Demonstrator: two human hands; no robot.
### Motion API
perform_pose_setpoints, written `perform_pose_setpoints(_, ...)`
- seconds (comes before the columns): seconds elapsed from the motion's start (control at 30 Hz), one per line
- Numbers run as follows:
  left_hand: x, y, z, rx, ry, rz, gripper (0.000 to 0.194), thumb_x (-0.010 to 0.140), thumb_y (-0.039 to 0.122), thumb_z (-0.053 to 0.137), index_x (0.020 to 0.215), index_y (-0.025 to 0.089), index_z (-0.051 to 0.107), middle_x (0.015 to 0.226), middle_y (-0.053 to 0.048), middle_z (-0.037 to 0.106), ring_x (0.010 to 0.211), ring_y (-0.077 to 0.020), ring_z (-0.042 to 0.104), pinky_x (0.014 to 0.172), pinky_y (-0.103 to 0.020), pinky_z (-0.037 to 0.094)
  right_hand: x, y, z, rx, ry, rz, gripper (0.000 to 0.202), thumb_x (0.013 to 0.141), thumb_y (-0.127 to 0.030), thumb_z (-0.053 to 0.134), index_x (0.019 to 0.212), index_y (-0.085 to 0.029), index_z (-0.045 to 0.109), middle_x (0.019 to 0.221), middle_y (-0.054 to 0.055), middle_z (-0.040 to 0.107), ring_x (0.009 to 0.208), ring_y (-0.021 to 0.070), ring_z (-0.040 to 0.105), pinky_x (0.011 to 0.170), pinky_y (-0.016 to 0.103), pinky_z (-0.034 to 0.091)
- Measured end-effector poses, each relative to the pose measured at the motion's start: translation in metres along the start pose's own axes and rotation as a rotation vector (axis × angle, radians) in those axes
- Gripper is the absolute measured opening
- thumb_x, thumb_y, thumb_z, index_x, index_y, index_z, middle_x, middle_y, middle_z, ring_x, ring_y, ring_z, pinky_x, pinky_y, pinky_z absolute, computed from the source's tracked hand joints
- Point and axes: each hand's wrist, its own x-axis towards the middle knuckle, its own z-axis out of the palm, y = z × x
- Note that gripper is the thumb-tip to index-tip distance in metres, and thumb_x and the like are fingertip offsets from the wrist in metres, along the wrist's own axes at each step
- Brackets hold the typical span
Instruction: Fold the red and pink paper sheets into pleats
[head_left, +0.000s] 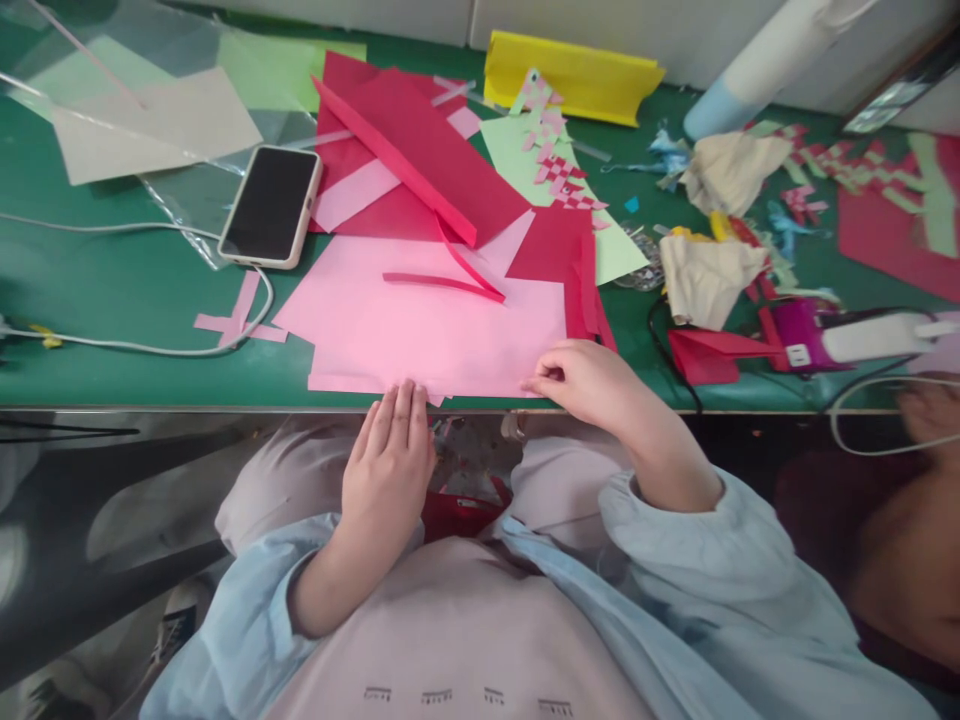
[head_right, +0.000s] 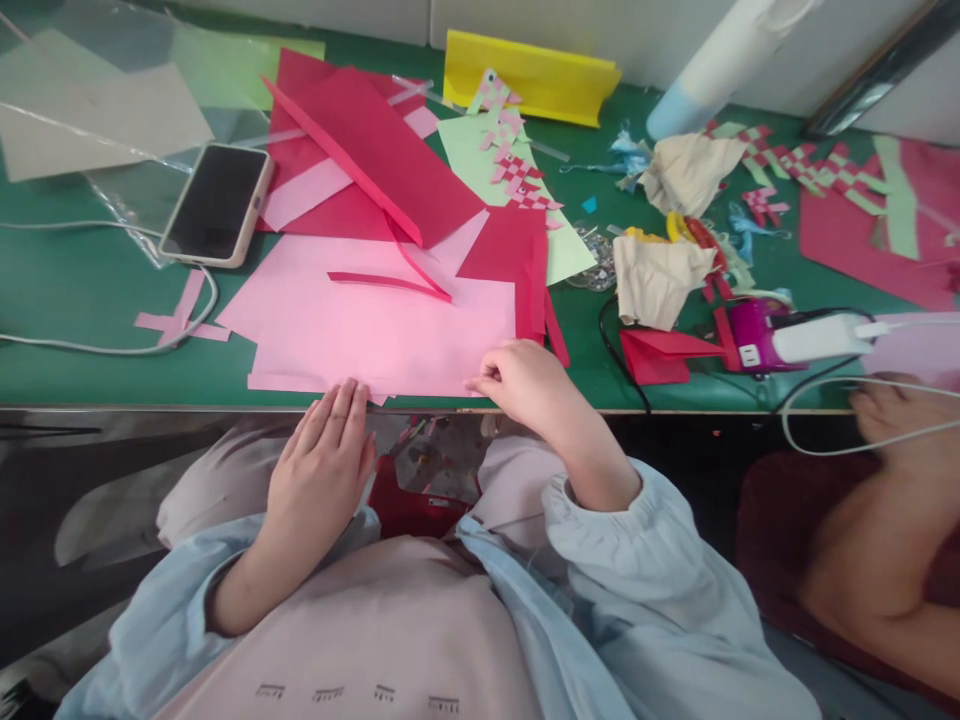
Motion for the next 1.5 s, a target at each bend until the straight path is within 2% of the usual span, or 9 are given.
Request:
perform_pose_setpoints(0.17,0.001,0.004,-0.001,0.048,-0.008,0.003,0.047,0.092,0.017,0.048,0.135,-0.002,0.051,0.137,-0.020,0.057,0.122,-0.0295,0.060,0.099,-0.040,0.053,0.001,-0.001,0.000,-0.036,0.004,-0.028,0.030,0.085,-0.032,0.067,0.059,-0.017,0.062,0.069,0.003,0.061,0.069,0.0155,0.051,0.060,0.026,0.031)
perform_pose_setpoints(0.37,0.001,0.006,-0.001,0.025,-0.037,-0.021,0.048,0.092,0.017,0.046,0.137,-0.001,0.050,0.137,-0.023,0.056,0.123,-0.0326,0.059,0.099,-0.044,0.053,0.000,0.002,0.001,-0.017,0.012,-0.066,0.027,0.085,-0.030,0.069,0.061,-0.017,0.065,0.067,0.002,0.060,0.066,0.0142,0.051,0.060,0.026,0.031)
perform_pose_setpoints(0.7,0.001,0.006,-0.003,-0.013,-0.081,-0.017,0.051,0.093,0.016,0.045,0.140,-0.002,0.047,0.139,-0.027,0.052,0.125,-0.0360,0.057,0.100,-0.048,0.052,0.000,0.003,0.004,0.000,0.017,-0.064,0.032,0.086,-0.033,0.067,0.059,-0.017,0.062,0.069,0.003,0.059,0.068,0.0146,0.050,0.065,0.027,0.033)
perform_pose_setpoints(0.97,0.004,0.009,-0.007,0.052,-0.114,0.031,0.053,0.090,0.013,0.052,0.143,0.013,0.048,0.139,-0.030,0.050,0.126,-0.0391,0.055,0.098,-0.050,0.052,0.002,0.002,0.002,-0.007,0.003,-0.053,0.032,0.086,-0.035,0.068,0.060,-0.017,0.064,0.069,0.003,0.060,0.065,0.0140,0.050,0.062,0.027,0.033)
perform_pose_setpoints(1.1,0.006,0.012,-0.009,0.049,-0.119,0.012,0.054,0.090,0.012,0.052,0.143,0.017,0.048,0.141,-0.026,0.051,0.131,-0.0369,0.050,0.099,-0.050,0.052,0.001,0.002,0.002,-0.033,0.016,-0.074,0.033,0.086,-0.036,0.068,0.060,-0.017,0.064,0.069,0.003,0.061,0.065,0.0144,0.051,0.062,0.027,0.033)
perform_pose_setpoints(1.2,0.008,0.016,-0.005,-0.010,-0.120,0.014,0.056,0.091,0.009,0.048,0.147,0.011,0.041,0.142,-0.027,0.048,0.134,-0.0370,0.045,0.103,-0.052,0.049,0.001,0.001,0.001,-0.053,0.014,-0.087,0.033,0.086,-0.037,0.068,0.060,-0.017,0.064,0.069,0.003,0.062,0.065,0.0147,0.052,0.062,0.027,0.033)
perform_pose_setpoints(1.33,0.010,0.026,0.004,-0.089,-0.097,0.063,0.064,0.093,0.007,0.039,0.153,0.003,0.018,0.142,-0.029,0.045,0.136,-0.0352,0.042,0.106,-0.049,0.048,0.001,0.000,0.000,-0.070,0.018,-0.101,0.033,0.086,-0.037,0.067,0.059,-0.018,0.064,0.069,0.003,0.063,0.064,0.0150,0.053,0.062,0.028,0.033)
perform_pose_setpoints(1.4,0.011,0.031,0.008,-0.089,-0.080,0.047,0.066,0.093,0.008,0.041,0.154,0.005,0.015,0.143,-0.029,0.044,0.135,-0.0359,0.041,0.104,-0.050,0.049,0.001,0.000,0.000,-0.066,0.023,-0.112,0.033,0.087,-0.036,0.067,0.059,-0.017,0.065,0.068,0.004,0.064,0.064,0.0152,0.054,0.063,0.028,0.033)
perform_pose_setpoints(1.5,0.013,0.036,0.008,-0.087,-0.102,0.017,0.065,0.092,0.007,0.044,0.154,0.015,0.025,0.146,-0.026,0.040,0.136,-0.0382,0.039,0.103,-0.054,0.049,0.001,0.001,-0.001,-0.058,0.039,-0.132,0.033,0.088,-0.036,0.066,0.061,-0.017,0.066,0.067,0.004,0.065,0.064,0.0155,0.055,0.062,0.028,0.033)
